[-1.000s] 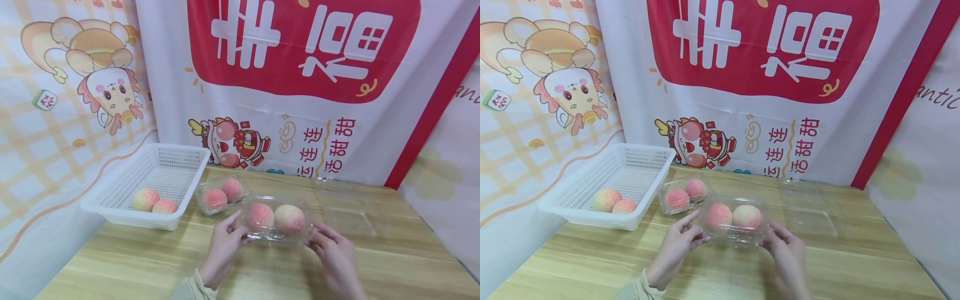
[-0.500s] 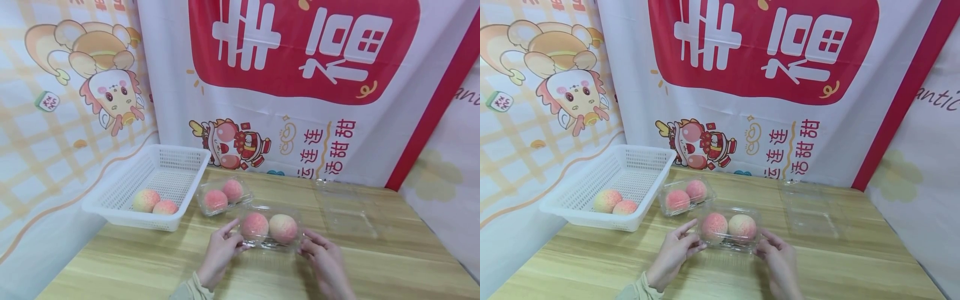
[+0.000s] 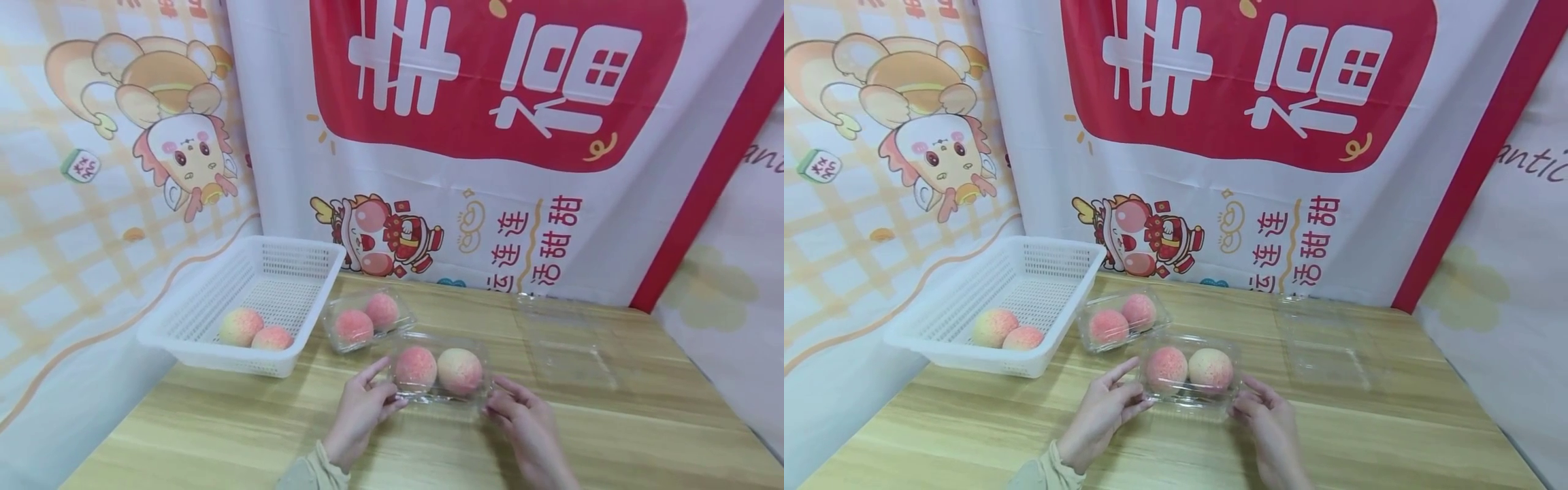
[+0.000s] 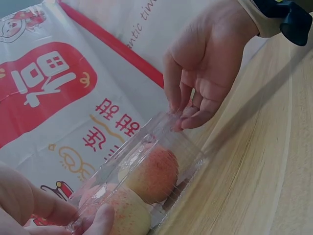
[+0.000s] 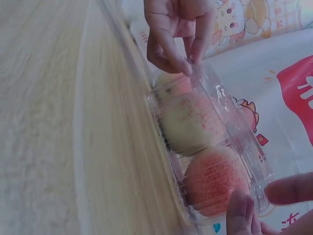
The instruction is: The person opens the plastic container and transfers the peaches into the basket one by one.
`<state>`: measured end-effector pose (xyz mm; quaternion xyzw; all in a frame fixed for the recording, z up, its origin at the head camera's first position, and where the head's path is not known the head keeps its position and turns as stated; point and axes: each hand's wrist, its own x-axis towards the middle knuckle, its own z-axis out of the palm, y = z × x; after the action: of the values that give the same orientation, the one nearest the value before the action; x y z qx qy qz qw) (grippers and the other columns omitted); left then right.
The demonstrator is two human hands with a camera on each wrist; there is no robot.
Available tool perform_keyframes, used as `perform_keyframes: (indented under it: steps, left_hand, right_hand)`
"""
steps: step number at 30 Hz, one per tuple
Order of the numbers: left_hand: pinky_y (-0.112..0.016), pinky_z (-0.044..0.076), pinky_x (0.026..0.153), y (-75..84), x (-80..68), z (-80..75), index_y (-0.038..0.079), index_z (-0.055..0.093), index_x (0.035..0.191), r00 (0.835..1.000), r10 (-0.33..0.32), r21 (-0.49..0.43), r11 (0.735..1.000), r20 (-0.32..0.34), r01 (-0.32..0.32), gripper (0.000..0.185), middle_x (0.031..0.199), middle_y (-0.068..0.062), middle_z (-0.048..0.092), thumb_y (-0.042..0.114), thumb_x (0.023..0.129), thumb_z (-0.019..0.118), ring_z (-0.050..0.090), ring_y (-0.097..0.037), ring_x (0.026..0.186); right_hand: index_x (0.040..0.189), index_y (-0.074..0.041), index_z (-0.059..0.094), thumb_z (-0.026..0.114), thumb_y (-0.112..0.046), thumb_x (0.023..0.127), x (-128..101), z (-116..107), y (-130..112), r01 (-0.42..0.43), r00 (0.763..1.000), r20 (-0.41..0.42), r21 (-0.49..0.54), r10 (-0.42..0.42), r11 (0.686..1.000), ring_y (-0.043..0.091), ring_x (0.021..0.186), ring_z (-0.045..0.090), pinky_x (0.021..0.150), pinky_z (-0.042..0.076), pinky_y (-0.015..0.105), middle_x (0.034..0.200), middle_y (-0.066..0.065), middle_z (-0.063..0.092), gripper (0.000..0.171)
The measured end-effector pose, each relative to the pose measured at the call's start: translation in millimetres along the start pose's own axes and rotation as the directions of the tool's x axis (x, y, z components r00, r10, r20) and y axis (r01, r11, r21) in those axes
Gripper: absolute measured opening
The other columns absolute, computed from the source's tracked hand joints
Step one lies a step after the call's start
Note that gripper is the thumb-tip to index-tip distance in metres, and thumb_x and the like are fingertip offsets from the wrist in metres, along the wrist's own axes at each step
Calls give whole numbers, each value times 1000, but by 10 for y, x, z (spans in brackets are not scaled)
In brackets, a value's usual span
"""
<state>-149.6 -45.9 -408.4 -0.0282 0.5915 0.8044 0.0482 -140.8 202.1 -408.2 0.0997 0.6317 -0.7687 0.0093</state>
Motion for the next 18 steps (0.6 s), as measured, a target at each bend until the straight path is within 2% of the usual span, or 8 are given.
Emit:
perform_keyframes:
  steps: [5,11,15,18]
  left_hand:
    - [-36,56,85,17,-12,5,-5,32,149,1000,-11,-11,1000,20,11,66,98,-22,57,-7,87,57,62,-22,82]
    - [-40,54,89,99,-45,-47,-8,25,149,993,-60,-3,998,103,61,62,112,-22,52,1,94,52,58,-23,90]
    - [-43,54,90,181,-74,-107,-10,24,148,985,-76,81,995,156,64,60,120,-23,48,11,99,50,55,-28,98]
    - [-46,53,90,275,-104,-133,-11,28,147,980,-90,218,975,175,51,62,132,-28,47,22,100,53,54,-39,110]
  right_hand:
    - [140,16,32,59,5,91,-2,-47,29,-18,999,30,17,18,1000,27,99,60,93,52,36,115,20,55,57]
    - [136,16,30,64,5,88,4,-94,80,-90,993,78,12,88,996,30,97,60,91,51,40,113,22,55,60]
    - [124,12,38,64,3,90,13,-131,86,-142,980,144,44,134,989,30,95,61,90,52,42,103,18,61,43]
    - [110,6,51,62,0,92,12,-175,91,-207,959,217,101,182,973,28,95,62,92,51,42,99,15,64,21]
